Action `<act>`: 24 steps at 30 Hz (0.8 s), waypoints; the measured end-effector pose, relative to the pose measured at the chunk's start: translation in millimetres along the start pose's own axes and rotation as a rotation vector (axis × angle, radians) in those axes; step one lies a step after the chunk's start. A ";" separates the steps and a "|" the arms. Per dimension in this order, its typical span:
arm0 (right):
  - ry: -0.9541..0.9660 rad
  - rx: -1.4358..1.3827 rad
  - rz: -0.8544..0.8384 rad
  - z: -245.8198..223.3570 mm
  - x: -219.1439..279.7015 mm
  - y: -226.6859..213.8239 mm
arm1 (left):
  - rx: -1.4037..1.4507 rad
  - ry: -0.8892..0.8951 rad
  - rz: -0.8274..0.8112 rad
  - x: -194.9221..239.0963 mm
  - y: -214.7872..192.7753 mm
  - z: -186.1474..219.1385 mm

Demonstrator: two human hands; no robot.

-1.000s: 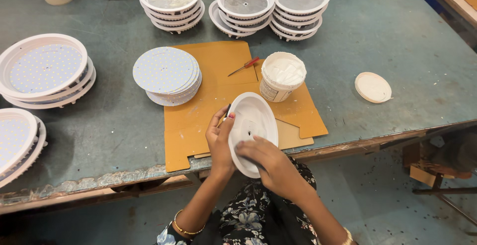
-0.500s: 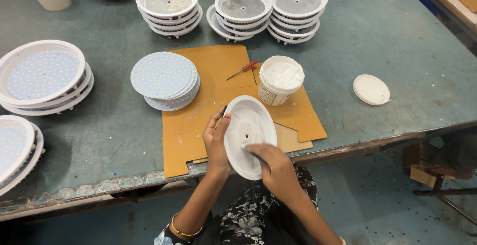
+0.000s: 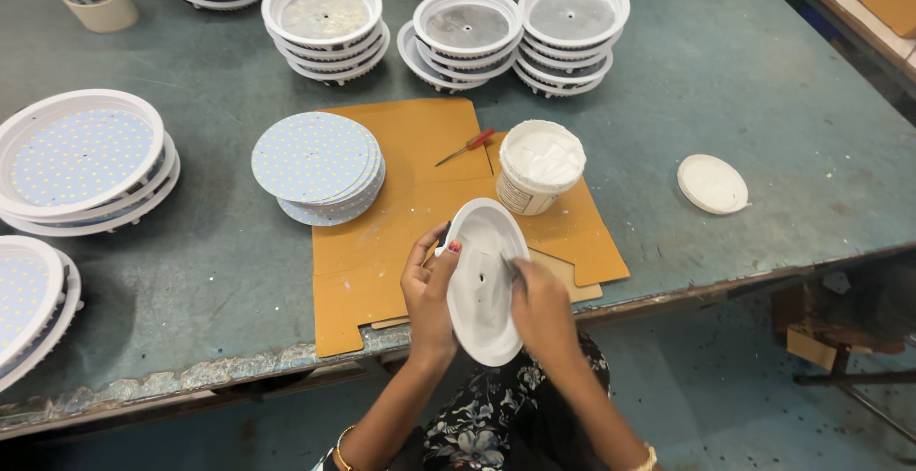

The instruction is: The person scoops a white paste from a container and spreads it onto the inner surface of circular LED light fixtures using a small metal spatula. The person handles each fixture one at a time, applies the compound, and places the finished units into a stack.

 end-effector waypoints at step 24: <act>-0.162 0.141 0.093 47.1 -187.8 -41.3 | -1.754 0.331 0.261 -267.7 -48.2 114.3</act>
Point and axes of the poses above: each hand's wrist, its own x-axis away from the middle knuckle, its own y-axis out of the palm, z = x × y, the point moved 10 cm from there along -x, towards the middle knuckle, and after that the axes turned 15 degrees about z, right-handed, at the moved point
